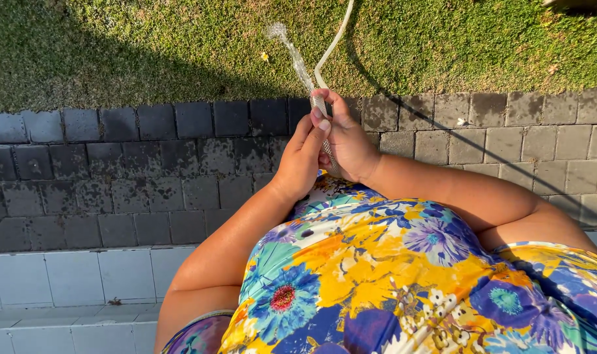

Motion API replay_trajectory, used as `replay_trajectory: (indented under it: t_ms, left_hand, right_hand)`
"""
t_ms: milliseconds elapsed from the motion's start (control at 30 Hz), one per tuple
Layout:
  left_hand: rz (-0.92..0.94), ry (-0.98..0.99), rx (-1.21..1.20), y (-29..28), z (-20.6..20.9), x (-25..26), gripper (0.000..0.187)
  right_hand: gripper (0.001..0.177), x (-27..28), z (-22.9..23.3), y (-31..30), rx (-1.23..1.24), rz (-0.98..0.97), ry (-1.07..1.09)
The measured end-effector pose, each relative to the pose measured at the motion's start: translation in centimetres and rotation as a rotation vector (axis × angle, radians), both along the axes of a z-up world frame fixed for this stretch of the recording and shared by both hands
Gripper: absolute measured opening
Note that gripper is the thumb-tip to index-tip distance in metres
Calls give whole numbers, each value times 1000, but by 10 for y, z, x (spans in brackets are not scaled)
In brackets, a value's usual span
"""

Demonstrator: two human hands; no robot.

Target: Holding and adjusting a garden hose while water flows out onto the grass.

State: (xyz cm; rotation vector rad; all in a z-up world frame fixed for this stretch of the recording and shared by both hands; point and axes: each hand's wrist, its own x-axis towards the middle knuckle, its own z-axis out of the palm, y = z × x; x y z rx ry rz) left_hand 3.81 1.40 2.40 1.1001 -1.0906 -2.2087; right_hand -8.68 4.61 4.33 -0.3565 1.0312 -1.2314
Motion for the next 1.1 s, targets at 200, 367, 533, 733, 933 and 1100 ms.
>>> replay_trajectory:
  t_ms: [200, 367, 533, 733, 933, 1100]
  left_hand:
    - [-50, 9, -66, -8, 5, -16, 44]
    - [-118, 14, -61, 0, -9, -34, 39]
    - [-244, 14, -38, 10, -10, -49, 33]
    - [-409, 15, 0, 22, -19, -64, 30]
    - [-538, 45, 25, 36, -24, -76, 30]
    - [-595, 26, 14, 44, -8, -89, 30]
  right_hand:
    - [44, -13, 6, -2, -51, -37, -28]
    - [41, -26, 1, 15, -47, -128, -36]
    - [38, -30, -12, 38, -13, -323, 31]
    - [36, -39, -45, 71, -57, -498, 74]
    - [38, -38, -24, 93, 30, -626, 54]
    - [37, -42, -12, 106, 64, -674, 135]
